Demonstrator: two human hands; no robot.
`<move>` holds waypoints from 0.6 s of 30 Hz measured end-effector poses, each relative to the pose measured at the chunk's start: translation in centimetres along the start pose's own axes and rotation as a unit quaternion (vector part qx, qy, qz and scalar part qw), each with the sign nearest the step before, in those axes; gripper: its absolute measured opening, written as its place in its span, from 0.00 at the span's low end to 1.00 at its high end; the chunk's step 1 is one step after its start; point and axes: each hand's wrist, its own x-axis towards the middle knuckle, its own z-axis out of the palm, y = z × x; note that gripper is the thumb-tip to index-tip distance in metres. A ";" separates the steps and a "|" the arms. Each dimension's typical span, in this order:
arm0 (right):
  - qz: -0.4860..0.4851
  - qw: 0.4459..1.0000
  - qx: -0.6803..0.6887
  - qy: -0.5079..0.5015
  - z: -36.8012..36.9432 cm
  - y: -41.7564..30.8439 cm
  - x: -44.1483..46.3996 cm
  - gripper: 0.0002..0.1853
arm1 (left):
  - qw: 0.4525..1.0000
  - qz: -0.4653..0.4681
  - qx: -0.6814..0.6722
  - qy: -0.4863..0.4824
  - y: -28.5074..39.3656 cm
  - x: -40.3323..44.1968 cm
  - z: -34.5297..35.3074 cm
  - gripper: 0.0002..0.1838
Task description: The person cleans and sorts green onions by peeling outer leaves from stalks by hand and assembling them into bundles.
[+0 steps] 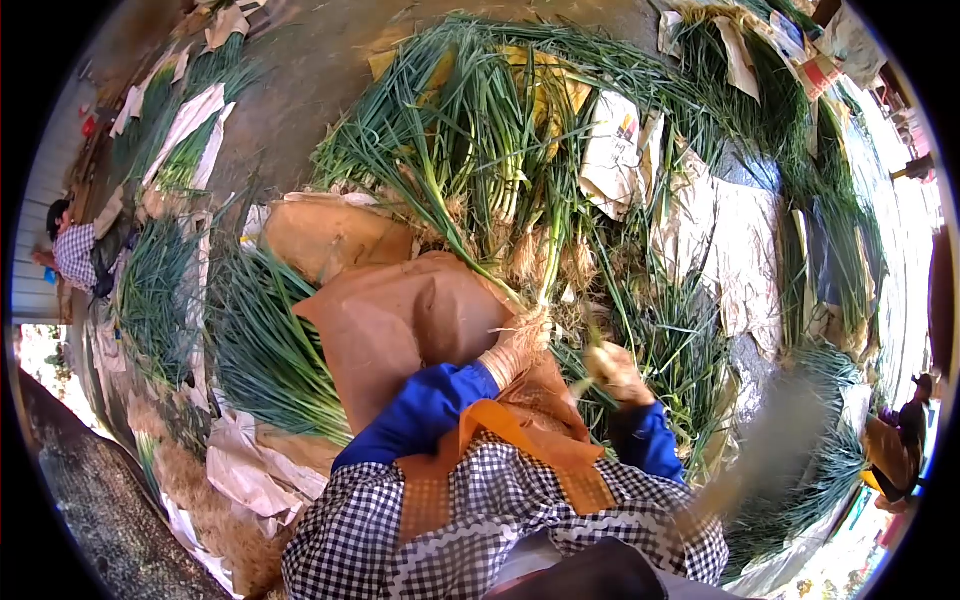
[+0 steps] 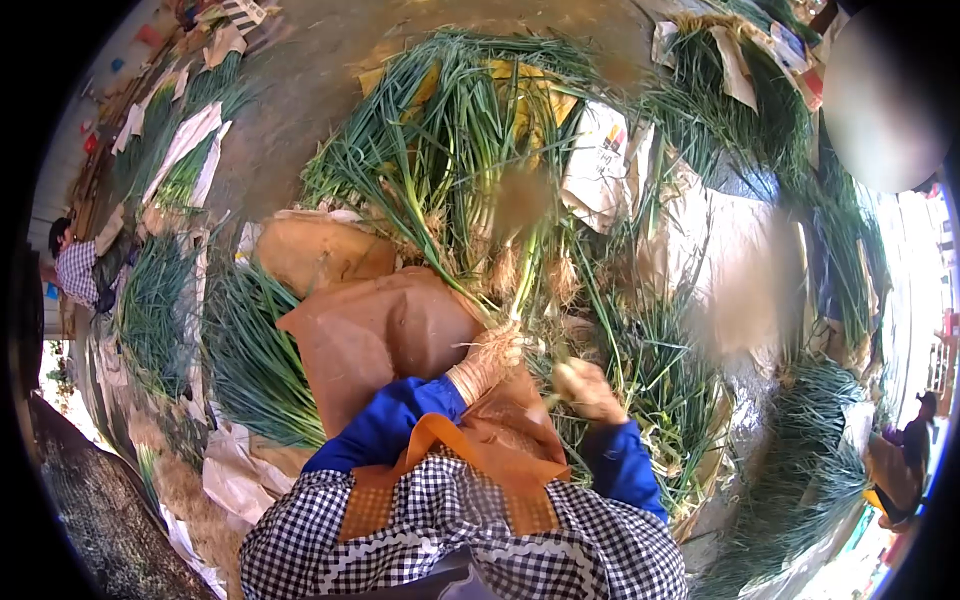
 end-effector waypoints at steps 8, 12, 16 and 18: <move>0.143 0.983 0.023 0.115 -2.9 1.4 9.8 0.29 | 0.974 -0.013 0.222 0.040 -3.8 -1.9 10.2 0.12; 0.006 0.966 0.094 0.241 2.6 -0.2 18.4 0.22 | 0.925 0.129 0.274 0.230 -6.8 -1.3 14.0 0.09; 0.015 0.912 0.345 0.220 0.7 6.5 22.9 0.20 | 0.806 0.245 0.470 0.264 -6.0 -0.8 11.6 0.09; -0.005 0.907 0.372 0.196 0.8 8.1 22.8 0.18 | 0.811 0.235 0.447 0.294 -5.3 -0.6 11.1 0.08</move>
